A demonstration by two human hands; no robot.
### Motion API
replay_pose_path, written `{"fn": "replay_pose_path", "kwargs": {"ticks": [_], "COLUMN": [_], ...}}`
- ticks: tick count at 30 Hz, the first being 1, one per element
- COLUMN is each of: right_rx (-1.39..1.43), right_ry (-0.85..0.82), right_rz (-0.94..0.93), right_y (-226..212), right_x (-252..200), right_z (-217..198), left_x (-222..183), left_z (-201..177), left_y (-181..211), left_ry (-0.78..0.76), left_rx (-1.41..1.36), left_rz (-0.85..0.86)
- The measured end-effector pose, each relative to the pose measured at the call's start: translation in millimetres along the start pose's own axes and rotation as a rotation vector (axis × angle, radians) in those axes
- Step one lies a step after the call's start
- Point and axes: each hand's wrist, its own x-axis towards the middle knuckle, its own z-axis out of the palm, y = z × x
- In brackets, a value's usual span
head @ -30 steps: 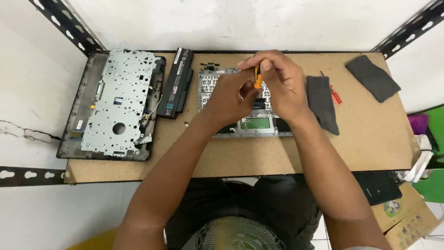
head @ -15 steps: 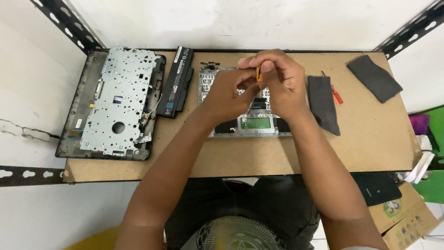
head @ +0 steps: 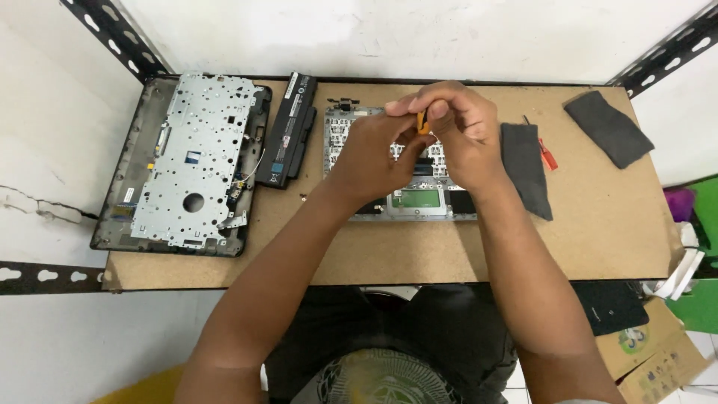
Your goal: Disassembling internal components of a laptop, including removing screws and handling a RAM module.
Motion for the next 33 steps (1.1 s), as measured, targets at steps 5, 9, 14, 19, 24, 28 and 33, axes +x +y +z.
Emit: {"fn": "replay_pose_path", "kwargs": {"ticks": [5, 9, 14, 19, 24, 28, 33], "right_rx": [0.025, 0.172, 0.223, 0.163, -0.016, -0.048, -0.043], "right_ry": [-0.029, -0.225, -0.227, -0.215, -0.192, -0.204, -0.136], "right_rz": [0.033, 0.145, 0.255, 0.217, 0.14, 0.128, 0.166], "right_y": [-6, 7, 8, 4, 13, 5, 1], "right_x": [4, 6, 7, 10, 5, 9, 10], "right_z": [0, -24, -27, -29, -42, -45, -45], "left_x": [-1, -8, -7, -4, -1, -1, -2], "left_z": [4, 10, 10, 12, 20, 25, 30], "left_y": [2, -9, -10, -5, -3, -3, -3], "left_ry": [0.04, 0.017, 0.01, 0.025, 0.063, 0.09, 0.126], "left_rx": [0.057, 0.102, 0.127, 0.1, 0.059, 0.037, 0.094], "left_rz": [0.007, 0.025, 0.001, -0.009, 0.001, -0.008, 0.031]}}
